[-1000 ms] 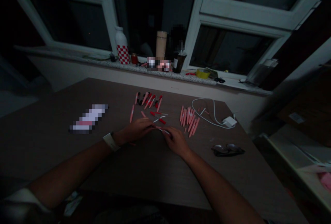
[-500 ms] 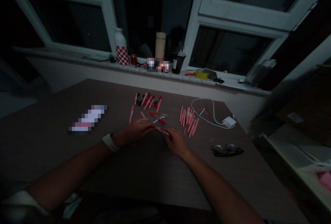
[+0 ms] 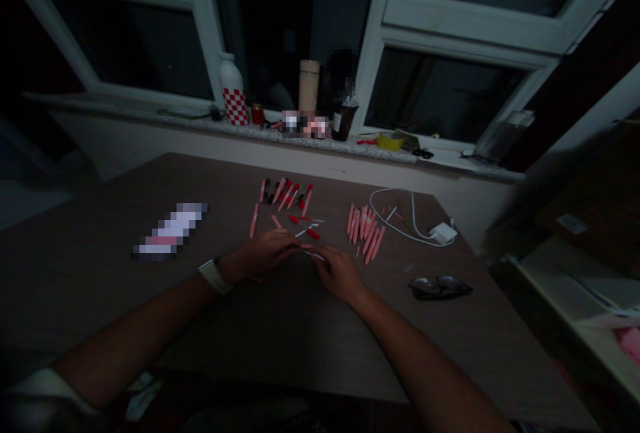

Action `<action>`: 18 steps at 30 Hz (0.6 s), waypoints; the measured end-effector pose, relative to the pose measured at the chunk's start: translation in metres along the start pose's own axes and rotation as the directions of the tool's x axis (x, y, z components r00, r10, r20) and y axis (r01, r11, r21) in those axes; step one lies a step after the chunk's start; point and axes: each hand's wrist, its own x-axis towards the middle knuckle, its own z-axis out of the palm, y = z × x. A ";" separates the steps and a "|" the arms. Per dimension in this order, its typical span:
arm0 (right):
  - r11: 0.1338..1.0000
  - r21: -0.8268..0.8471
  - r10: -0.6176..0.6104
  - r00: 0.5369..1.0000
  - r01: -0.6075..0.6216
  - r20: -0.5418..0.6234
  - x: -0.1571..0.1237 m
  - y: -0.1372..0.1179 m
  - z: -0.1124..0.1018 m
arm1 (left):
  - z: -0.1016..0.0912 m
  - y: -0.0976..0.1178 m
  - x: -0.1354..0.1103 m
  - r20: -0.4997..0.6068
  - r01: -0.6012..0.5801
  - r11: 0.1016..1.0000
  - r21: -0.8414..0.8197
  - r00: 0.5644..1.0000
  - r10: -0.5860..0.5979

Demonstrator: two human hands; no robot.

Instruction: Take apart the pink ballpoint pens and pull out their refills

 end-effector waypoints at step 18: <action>0.989 0.142 0.049 0.997 -0.041 -0.059 0.000 0.005 0.005 | 0.003 0.020 0.008 -0.055 0.303 0.833 -0.462 0.928 -0.368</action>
